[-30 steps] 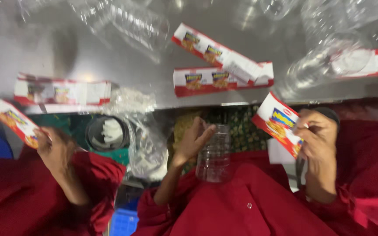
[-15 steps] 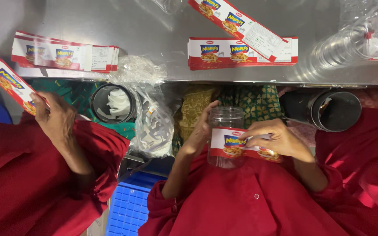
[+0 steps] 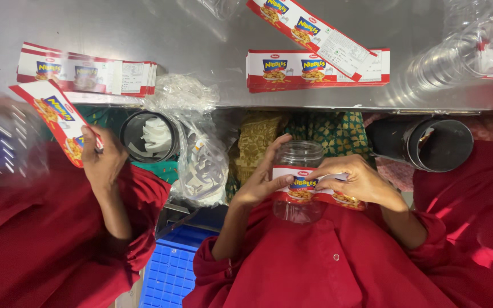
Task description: The person peels the backing from labels and presses them onto empty plastic bottles at a workbench.
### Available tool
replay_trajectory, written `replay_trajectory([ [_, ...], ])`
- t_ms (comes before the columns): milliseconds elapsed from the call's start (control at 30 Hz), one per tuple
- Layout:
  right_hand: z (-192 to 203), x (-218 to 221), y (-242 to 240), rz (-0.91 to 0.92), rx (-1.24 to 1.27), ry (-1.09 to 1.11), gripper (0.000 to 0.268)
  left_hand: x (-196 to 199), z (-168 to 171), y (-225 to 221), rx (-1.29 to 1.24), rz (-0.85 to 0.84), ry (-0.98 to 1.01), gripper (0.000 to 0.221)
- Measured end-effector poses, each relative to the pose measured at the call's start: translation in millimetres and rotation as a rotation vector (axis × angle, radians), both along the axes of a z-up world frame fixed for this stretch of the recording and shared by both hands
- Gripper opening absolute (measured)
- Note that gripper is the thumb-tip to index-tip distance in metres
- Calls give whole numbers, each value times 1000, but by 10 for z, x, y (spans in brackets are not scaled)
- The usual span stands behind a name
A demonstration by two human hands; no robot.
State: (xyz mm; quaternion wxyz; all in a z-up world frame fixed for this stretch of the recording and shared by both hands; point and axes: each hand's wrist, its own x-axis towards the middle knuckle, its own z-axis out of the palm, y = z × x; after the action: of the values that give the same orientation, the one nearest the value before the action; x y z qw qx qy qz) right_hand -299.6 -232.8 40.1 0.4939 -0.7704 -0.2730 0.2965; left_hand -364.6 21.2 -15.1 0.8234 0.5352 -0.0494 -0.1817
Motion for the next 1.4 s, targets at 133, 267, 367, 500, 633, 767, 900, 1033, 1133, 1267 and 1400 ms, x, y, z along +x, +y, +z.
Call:
replay_trajectory([
  [133, -59, 3, -54, 10, 70, -51, 25, 10, 27, 27, 56, -15, -36, 89],
  [267, -259, -37, -204, -121, 95, -20, 25, 4, 12, 68, 18, -32, -44, 87],
  [367, -420, -16, -269, -225, 88, 71, 27, 18, -32, 94, 5, -42, -66, 81],
  [500, -323, 26, -200, -194, 22, -159, 23, 61, -65, 108, -183, -63, -23, 66],
  [633, -174, 167, -259, -162, -47, -584, 22, 88, -36, 106, -257, 2, -84, 48],
  [767, -612, 170, -426, -311, 540, -127, 44, 154, 204, 27, -216, 95, -98, 13],
  [900, -1090, 121, -363, -873, 1031, 823, 62, 283, 732, -87, 48, 240, -137, 19],
  [1033, -945, 34, -209, -662, 1100, 516, 40, 397, 1032, -168, 300, 362, -163, 28],
  [1133, -930, -37, -82, -609, 935, 284, 24, 424, 1037, -199, 504, 444, -175, 26],
  [1267, -683, -93, -91, -625, 652, 245, 30, 388, 937, -199, 638, 481, -239, 25],
  [1400, -336, -104, 51, -592, 431, -3, 30, 315, 838, -220, 741, 495, -282, 24],
])
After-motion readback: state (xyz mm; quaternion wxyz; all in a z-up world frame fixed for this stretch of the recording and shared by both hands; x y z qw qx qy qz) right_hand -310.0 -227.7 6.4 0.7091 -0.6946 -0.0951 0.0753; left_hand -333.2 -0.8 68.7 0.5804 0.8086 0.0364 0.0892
